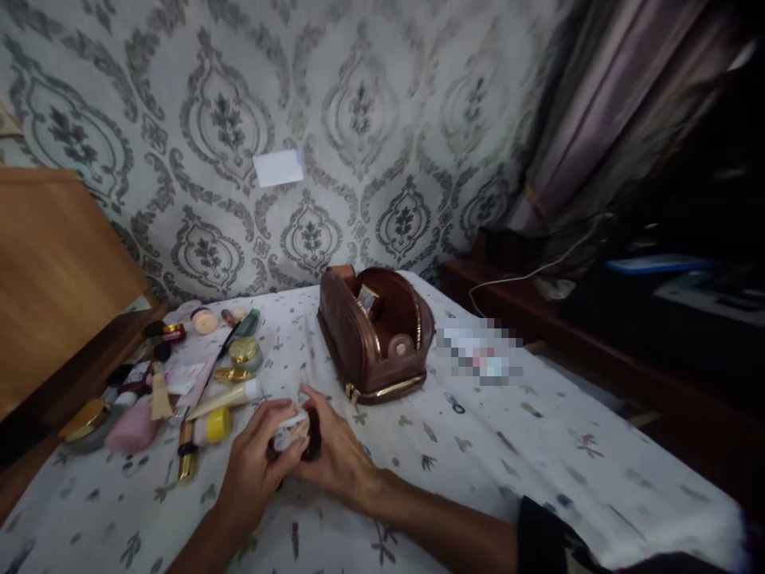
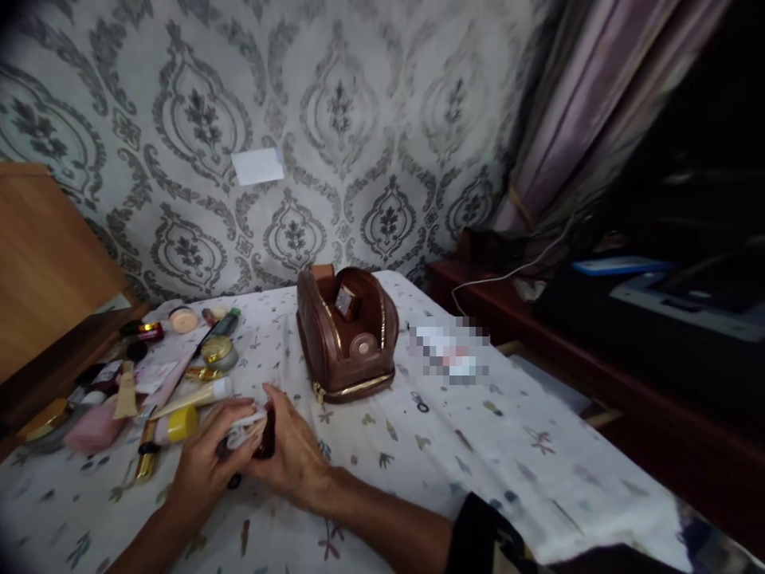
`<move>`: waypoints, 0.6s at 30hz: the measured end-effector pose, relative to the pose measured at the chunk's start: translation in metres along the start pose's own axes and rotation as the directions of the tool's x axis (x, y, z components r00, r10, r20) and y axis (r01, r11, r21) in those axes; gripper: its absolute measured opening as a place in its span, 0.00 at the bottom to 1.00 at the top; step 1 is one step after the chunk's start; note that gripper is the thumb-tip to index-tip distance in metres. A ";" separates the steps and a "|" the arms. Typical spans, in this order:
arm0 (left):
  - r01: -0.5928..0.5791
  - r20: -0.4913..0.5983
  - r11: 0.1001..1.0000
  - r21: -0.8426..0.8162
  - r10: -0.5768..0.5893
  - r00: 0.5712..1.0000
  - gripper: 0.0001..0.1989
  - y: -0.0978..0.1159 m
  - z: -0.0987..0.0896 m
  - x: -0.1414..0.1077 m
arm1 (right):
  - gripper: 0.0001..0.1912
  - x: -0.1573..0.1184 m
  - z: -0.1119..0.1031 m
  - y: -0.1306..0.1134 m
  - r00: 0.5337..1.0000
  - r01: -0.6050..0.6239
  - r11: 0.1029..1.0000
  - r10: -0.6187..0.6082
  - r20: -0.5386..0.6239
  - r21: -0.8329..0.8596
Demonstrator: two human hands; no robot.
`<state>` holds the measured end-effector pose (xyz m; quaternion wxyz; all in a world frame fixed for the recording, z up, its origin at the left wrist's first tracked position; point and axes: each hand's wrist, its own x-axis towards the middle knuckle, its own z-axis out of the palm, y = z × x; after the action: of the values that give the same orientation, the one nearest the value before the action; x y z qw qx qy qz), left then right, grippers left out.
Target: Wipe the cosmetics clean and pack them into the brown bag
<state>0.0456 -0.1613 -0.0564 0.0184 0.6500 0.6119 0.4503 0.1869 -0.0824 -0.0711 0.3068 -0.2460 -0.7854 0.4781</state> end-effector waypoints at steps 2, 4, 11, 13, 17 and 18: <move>-0.011 -0.079 1.000 0.000 0.011 0.997 0.09 -0.007 0.000 -0.002 | 0.51 -0.001 -0.003 -0.006 1.000 0.000 1.000 0.000 0.020 -0.013; 0.006 -0.121 0.999 -0.053 -0.012 0.993 0.11 -0.013 -0.003 -0.002 | 0.54 -0.003 -0.007 -0.013 0.999 -0.009 1.000 0.009 0.038 -0.024; 0.381 -0.172 0.871 -0.312 -0.446 0.879 0.23 -0.002 -0.012 0.007 | 0.52 -0.004 -0.032 -0.037 0.998 0.021 0.978 -0.009 -0.058 0.206; 0.439 -0.128 0.832 -0.340 -0.504 0.854 0.23 0.007 -0.007 0.008 | 0.50 -0.001 -0.051 -0.051 0.994 0.057 0.927 -0.017 -0.111 0.370; 0.466 -0.024 0.814 -0.346 -0.504 0.863 0.24 0.016 0.003 0.006 | 0.39 0.022 -0.113 -0.088 0.969 0.190 0.831 -0.073 -0.237 0.523; 0.461 0.002 0.822 -0.334 -0.489 0.872 0.24 0.016 0.005 0.006 | 0.35 0.032 -0.130 -0.096 0.949 0.218 0.841 -0.065 -0.308 0.496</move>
<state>0.0604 -0.1576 -0.0466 0.2107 0.4455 0.6723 0.5524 0.2494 -0.0231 0.0692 0.5043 -0.1585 -0.5904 0.6099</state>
